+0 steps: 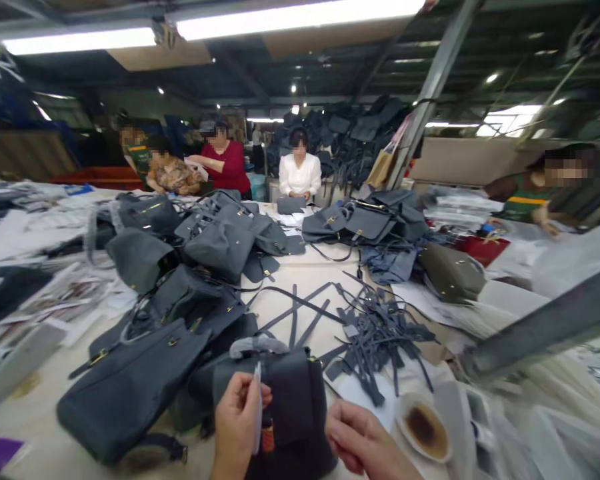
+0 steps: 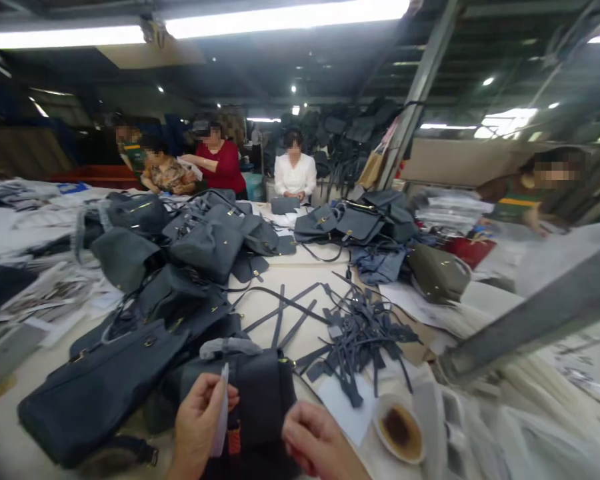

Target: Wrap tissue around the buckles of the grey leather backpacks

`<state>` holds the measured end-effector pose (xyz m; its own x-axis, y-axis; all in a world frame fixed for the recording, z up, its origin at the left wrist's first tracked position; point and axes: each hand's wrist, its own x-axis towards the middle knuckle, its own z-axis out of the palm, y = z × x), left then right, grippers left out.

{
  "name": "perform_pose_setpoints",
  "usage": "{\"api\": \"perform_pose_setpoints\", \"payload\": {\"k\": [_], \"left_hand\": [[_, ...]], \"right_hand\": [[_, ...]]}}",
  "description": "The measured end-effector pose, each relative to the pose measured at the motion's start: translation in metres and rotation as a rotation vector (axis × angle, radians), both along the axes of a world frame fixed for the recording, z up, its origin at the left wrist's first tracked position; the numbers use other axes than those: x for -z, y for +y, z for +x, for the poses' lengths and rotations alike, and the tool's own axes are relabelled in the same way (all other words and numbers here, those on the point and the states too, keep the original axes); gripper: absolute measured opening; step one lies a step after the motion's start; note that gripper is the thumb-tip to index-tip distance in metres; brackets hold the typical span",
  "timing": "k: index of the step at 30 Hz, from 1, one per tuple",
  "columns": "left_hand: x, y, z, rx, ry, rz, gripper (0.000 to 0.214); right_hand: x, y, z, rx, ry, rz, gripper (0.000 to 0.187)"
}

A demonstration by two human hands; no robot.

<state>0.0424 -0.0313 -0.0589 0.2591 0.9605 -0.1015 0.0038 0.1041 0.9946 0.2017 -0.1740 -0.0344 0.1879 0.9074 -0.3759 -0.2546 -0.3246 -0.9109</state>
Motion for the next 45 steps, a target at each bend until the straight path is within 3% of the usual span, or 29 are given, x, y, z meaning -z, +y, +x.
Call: {"api": "perform_pose_setpoints", "payload": {"k": [2,4,6,9,14,18,22,26,32,40,45], "left_hand": [[0.007,-0.003,-0.002,0.008,0.069,0.106,0.041],[0.011,-0.006,-0.005,0.025,0.127,0.189,0.036],[0.012,-0.01,-0.008,0.035,0.155,0.229,0.032],[0.01,-0.014,-0.011,0.031,0.16,0.234,0.028],[0.011,-0.016,-0.017,0.072,0.113,0.222,0.024],[0.011,-0.016,-0.019,0.078,0.0,0.128,0.027],[0.0,-0.015,-0.018,0.064,-0.141,-0.029,0.033],[-0.011,-0.014,-0.017,0.033,-0.162,-0.11,0.036],[-0.012,-0.014,-0.014,0.033,-0.163,-0.194,0.037],[-0.024,-0.019,-0.021,0.074,-0.333,-0.514,0.036],[-0.03,-0.021,-0.027,0.089,-0.324,-0.54,0.043]], "right_hand": [[-0.038,0.045,-0.018,-0.153,-0.041,0.118,0.027],[-0.057,0.078,-0.031,-0.238,-0.188,0.169,0.016],[-0.055,0.1,-0.039,-0.263,-0.356,0.151,0.016],[-0.032,0.116,-0.04,-0.265,-0.464,0.088,0.018],[-0.016,0.121,-0.039,-0.276,-0.454,0.025,0.018],[-0.019,0.12,-0.04,-0.272,-0.409,0.003,0.019],[-0.021,0.116,-0.039,-0.289,-0.369,-0.003,0.016],[-0.026,0.11,-0.035,-0.328,-0.314,0.002,0.006],[-0.03,0.108,-0.035,-0.301,-0.298,-0.011,0.007],[-0.006,0.113,-0.04,-0.232,-0.304,0.002,0.005],[0.001,0.114,-0.052,-0.162,-0.277,0.049,0.017]]}}
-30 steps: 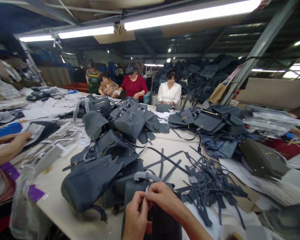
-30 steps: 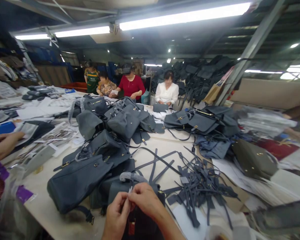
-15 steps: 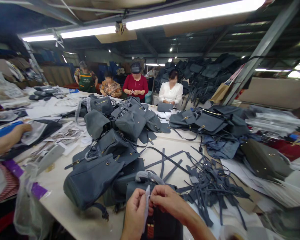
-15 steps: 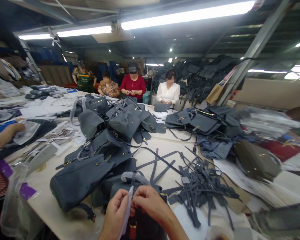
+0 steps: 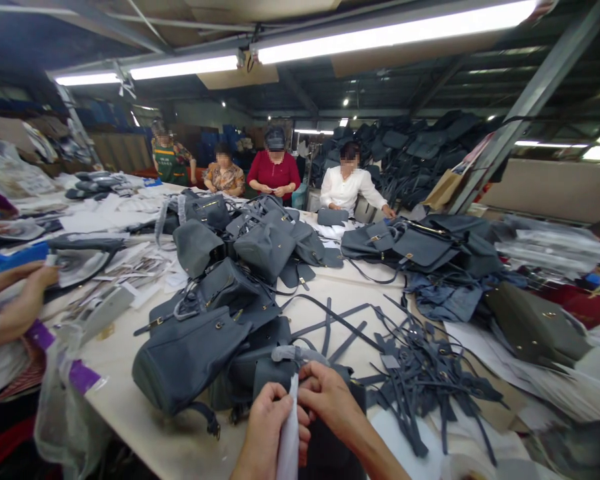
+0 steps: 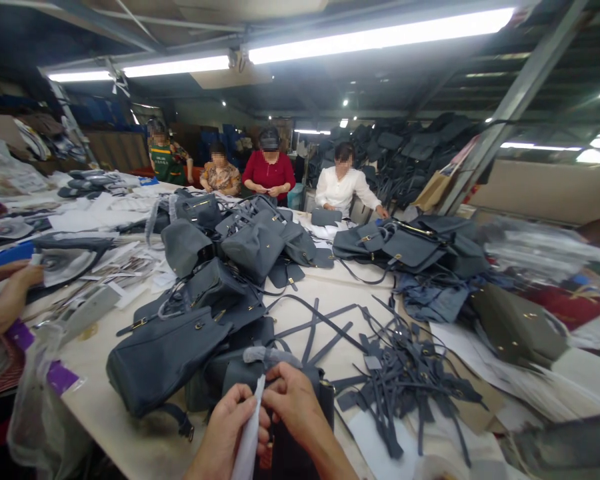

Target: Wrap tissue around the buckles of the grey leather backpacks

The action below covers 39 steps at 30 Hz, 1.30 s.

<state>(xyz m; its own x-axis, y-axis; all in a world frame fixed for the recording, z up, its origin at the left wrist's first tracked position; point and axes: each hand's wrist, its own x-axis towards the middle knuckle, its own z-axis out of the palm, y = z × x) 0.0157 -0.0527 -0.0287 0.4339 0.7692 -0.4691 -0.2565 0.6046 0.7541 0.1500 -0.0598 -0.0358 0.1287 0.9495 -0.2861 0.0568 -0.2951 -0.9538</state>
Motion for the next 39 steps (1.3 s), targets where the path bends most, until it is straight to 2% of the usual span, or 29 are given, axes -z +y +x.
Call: {"api": "perform_pose_setpoints", "payload": {"k": [5,7,10,15,19,22,26,29,32,36,39], "left_hand": [[0.006,0.001,0.004,-0.046,0.006,0.065,0.053],[0.014,0.002,0.008,-0.087,0.028,0.085,0.056],[0.025,0.003,0.01,-0.127,0.055,0.075,0.058],[0.031,0.005,0.011,-0.079,0.022,0.088,0.059],[0.028,0.004,0.01,-0.135,0.18,0.314,0.052],[0.026,0.001,0.006,-0.146,0.35,0.533,0.036],[0.029,0.0,0.001,-0.112,0.487,0.71,0.016],[0.031,-0.001,0.001,-0.144,0.524,0.75,0.01],[0.026,0.001,0.002,-0.151,0.462,0.673,0.017],[0.014,0.004,-0.002,0.009,0.223,0.257,0.042],[0.008,0.006,-0.007,0.065,0.032,0.036,0.045]], "right_hand": [[0.0,0.002,-0.012,0.12,0.089,0.169,0.022],[-0.002,0.002,-0.013,0.135,0.127,0.137,0.025],[-0.008,0.001,-0.01,0.061,0.331,0.054,0.028],[-0.017,-0.002,-0.003,-0.045,0.589,0.0,0.025],[-0.015,-0.002,-0.007,-0.047,0.472,0.078,0.055],[-0.014,-0.001,-0.011,-0.04,0.351,0.073,0.069],[-0.016,0.001,-0.01,-0.005,0.263,0.003,0.059],[-0.017,0.003,-0.008,0.036,0.218,-0.048,0.045],[-0.016,0.003,-0.005,0.019,0.28,-0.063,0.039],[-0.009,0.0,0.003,-0.104,0.413,0.007,0.046],[0.001,-0.003,0.007,-0.126,0.444,0.046,0.047]]}}
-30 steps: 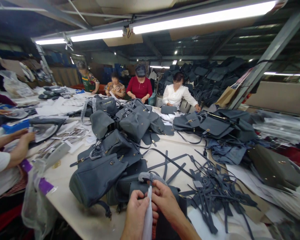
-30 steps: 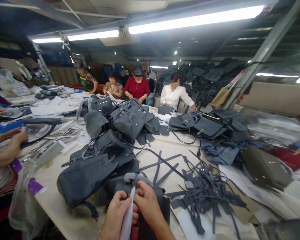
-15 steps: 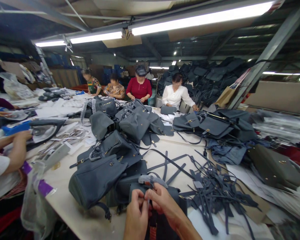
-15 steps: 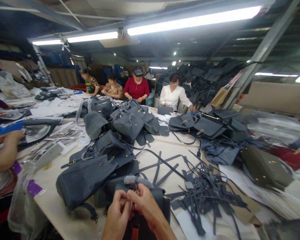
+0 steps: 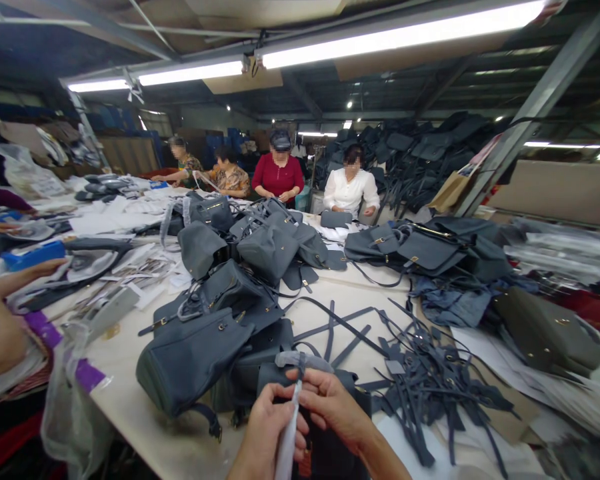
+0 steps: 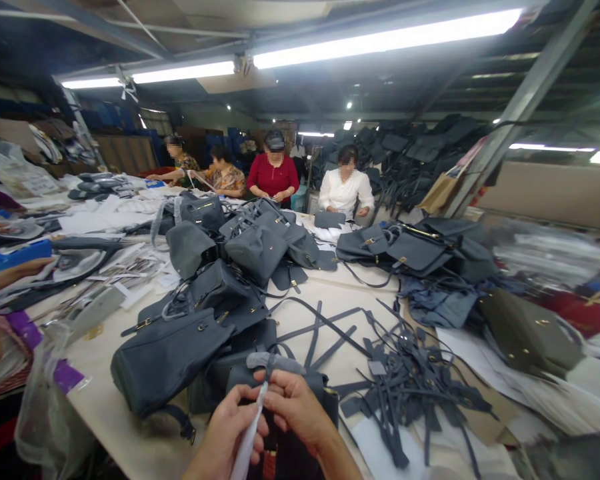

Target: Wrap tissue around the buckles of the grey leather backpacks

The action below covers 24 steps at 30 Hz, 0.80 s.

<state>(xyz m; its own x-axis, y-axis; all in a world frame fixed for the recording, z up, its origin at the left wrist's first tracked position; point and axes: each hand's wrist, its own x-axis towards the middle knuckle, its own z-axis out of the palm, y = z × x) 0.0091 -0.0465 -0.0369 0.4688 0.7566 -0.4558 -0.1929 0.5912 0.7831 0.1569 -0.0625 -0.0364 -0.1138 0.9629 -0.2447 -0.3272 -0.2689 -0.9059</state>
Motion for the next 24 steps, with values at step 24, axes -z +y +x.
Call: {"api": "perform_pose_setpoints", "payload": {"k": [24], "left_hand": [[0.023,-0.005,0.009,-0.051,-0.011,0.077,0.054]], "right_hand": [[-0.002,-0.014,-0.017,0.134,0.186,-0.019,0.05]]}}
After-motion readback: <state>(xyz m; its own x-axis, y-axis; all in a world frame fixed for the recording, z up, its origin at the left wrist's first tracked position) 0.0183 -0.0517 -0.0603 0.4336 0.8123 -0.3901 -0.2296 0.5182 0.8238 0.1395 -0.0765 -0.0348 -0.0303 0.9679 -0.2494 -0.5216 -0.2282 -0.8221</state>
